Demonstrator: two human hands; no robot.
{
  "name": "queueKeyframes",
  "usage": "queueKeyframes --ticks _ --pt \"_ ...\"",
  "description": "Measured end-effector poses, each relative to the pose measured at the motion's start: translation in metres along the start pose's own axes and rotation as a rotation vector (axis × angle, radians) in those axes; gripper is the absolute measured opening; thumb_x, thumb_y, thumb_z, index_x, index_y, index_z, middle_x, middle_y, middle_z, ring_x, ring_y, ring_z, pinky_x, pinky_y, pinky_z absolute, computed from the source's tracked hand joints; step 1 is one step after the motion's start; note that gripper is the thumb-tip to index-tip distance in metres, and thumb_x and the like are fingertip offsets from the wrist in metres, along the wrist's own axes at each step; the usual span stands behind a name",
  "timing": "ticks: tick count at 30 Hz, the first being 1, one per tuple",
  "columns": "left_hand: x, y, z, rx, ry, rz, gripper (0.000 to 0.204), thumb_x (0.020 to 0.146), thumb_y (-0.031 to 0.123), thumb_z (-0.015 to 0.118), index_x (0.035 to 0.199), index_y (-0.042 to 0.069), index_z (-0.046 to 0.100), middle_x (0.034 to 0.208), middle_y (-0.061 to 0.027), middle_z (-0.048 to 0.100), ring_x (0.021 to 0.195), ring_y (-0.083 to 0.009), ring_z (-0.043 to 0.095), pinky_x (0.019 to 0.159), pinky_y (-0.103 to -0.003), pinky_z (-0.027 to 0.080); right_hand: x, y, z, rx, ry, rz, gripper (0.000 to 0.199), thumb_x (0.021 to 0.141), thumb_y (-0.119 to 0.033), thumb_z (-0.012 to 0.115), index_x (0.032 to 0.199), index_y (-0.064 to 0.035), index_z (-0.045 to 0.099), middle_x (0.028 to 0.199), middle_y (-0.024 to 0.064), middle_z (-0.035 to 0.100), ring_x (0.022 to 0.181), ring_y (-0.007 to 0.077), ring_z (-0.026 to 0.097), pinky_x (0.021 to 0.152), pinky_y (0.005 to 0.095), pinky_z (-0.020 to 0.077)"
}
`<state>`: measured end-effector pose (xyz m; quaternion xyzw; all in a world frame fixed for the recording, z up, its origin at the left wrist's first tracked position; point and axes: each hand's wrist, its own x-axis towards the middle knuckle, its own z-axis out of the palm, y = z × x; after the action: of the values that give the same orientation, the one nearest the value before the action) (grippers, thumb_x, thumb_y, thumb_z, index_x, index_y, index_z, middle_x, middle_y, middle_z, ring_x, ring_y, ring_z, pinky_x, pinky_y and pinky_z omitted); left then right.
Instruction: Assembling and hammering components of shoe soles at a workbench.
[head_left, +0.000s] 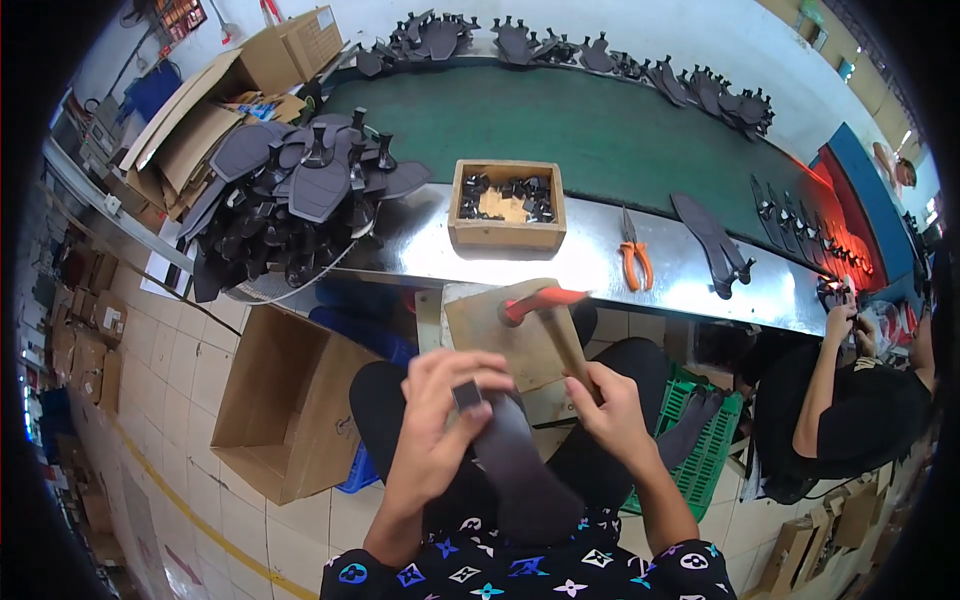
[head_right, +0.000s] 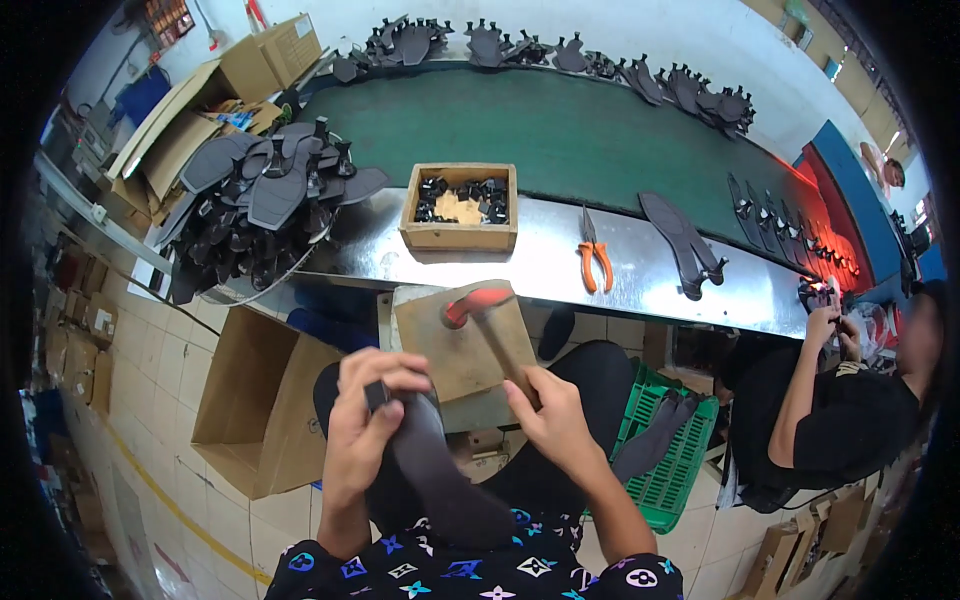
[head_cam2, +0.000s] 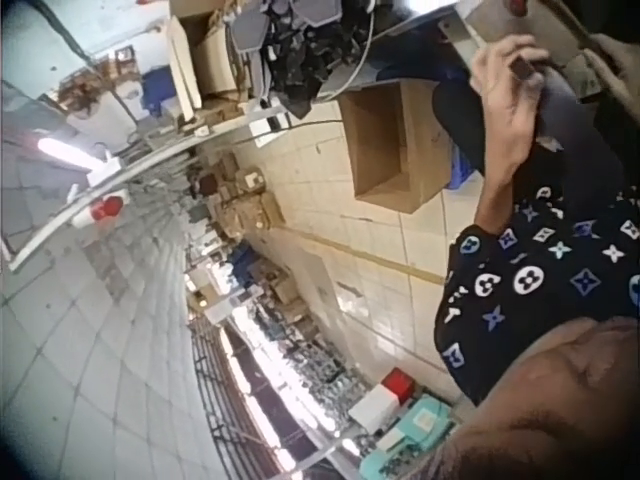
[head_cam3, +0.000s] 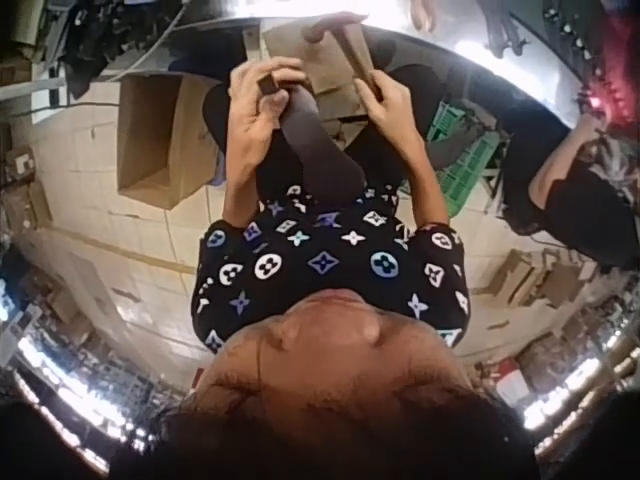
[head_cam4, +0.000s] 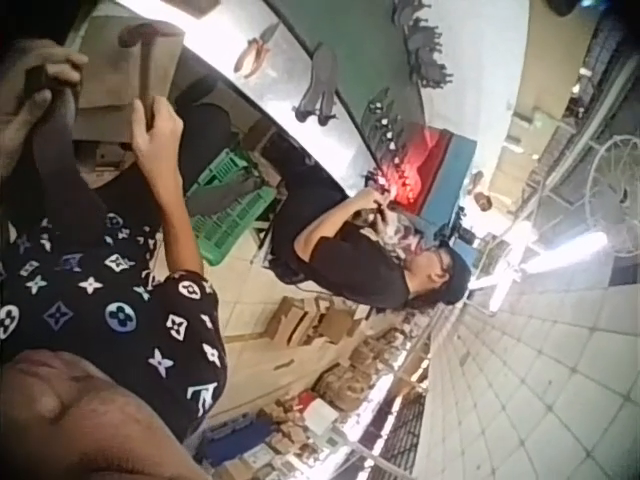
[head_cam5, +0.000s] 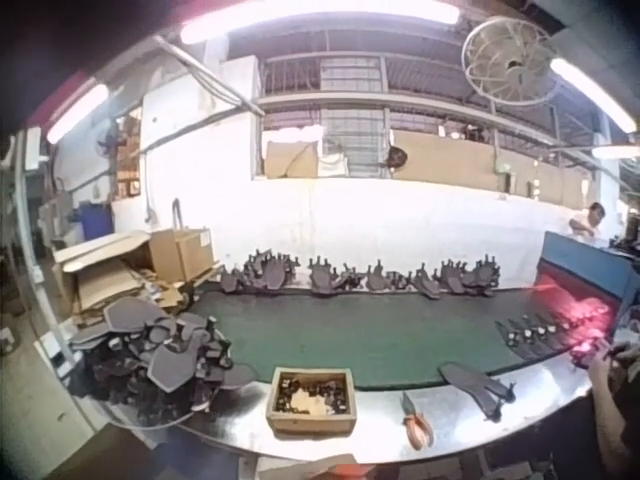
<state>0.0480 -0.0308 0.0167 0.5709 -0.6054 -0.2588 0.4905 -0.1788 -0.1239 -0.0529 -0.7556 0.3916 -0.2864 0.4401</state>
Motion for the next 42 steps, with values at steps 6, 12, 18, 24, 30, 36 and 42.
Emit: queueKeyframes --ticks 6,12,18,24,30,36,42 --pt "0.054 -0.116 0.040 0.612 0.133 0.015 0.021 0.094 0.027 0.061 0.106 0.015 0.073 0.128 -0.0022 0.062 0.130 -0.0267 0.043 0.106 -0.054 0.021 -0.002 -0.038 -0.011 -0.045 0.260 -0.170 0.037 0.099 -0.013 0.059 0.133 0.0015 0.055 0.074 0.0017 0.059 0.055 0.0056 0.051 0.049 0.0216 0.0420" --pt "0.058 -0.127 0.048 0.777 0.099 -0.022 0.046 0.091 0.053 0.060 0.129 0.029 0.067 0.140 -0.0197 0.051 0.148 -0.0418 0.020 0.114 -0.069 0.006 -0.030 -0.113 -0.050 0.086 0.538 -0.599 0.047 0.104 -0.024 0.050 0.137 0.0099 0.047 0.085 0.0114 0.063 0.061 0.0104 0.056 0.050 0.0245 0.0476" --pt "0.038 -0.128 0.030 0.750 -0.019 -0.086 0.058 0.085 0.062 0.062 0.133 0.028 0.065 0.157 -0.0192 0.035 0.151 -0.0430 0.012 0.113 -0.070 -0.002 0.003 -0.061 0.000 -0.201 0.204 -0.218 0.040 0.093 -0.003 0.065 0.131 0.0044 0.057 0.101 0.0202 0.068 0.088 0.0280 0.070 0.078 0.0354 0.0543" --pt "0.039 -0.124 0.033 0.381 0.027 0.256 0.037 0.088 0.028 0.067 0.115 0.003 0.070 0.125 -0.0143 0.067 0.120 -0.0335 0.058 0.107 -0.050 0.035 0.013 -0.059 -0.030 -0.400 0.460 -0.669 0.034 0.093 -0.002 0.063 0.127 0.0041 0.060 0.082 0.0130 0.063 0.063 0.0191 0.060 0.057 0.0306 0.0491" --pt "-0.012 -0.026 0.018 0.063 0.128 0.349 0.029 0.082 0.007 0.060 0.107 -0.006 0.070 0.107 -0.0216 0.072 0.096 -0.0345 0.069 0.085 -0.037 0.053 0.020 0.013 0.014 -0.765 0.022 -0.488 0.050 0.083 -0.014 0.064 0.132 -0.0068 0.059 0.091 0.0084 0.061 0.089 0.0256 0.064 0.080 0.0379 0.0478" --pt "0.024 0.004 0.068 0.346 0.148 0.510 0.039 0.084 0.013 0.058 0.117 -0.006 0.065 0.121 -0.0218 0.067 0.104 -0.0369 0.066 0.091 -0.041 0.050 -0.058 -0.021 -0.033 0.921 -0.317 0.018 0.043 0.098 -0.031 0.063 0.127 -0.0008 0.056 0.127 0.0141 0.063 0.116 0.0177 0.061 0.099 0.0343 0.0454" --pt "0.057 0.032 0.158 0.168 -0.322 0.495 0.054 0.096 0.024 0.061 0.140 -0.004 0.049 0.141 -0.0215 0.054 0.127 -0.0388 0.053 0.107 -0.046 0.039 -0.137 0.044 -0.090 0.662 0.446 0.265 0.028 0.102 -0.017 0.058 0.123 0.0003 0.054 0.103 0.0073 0.070 0.093 0.0121 0.067 0.081 0.0277 0.0542"
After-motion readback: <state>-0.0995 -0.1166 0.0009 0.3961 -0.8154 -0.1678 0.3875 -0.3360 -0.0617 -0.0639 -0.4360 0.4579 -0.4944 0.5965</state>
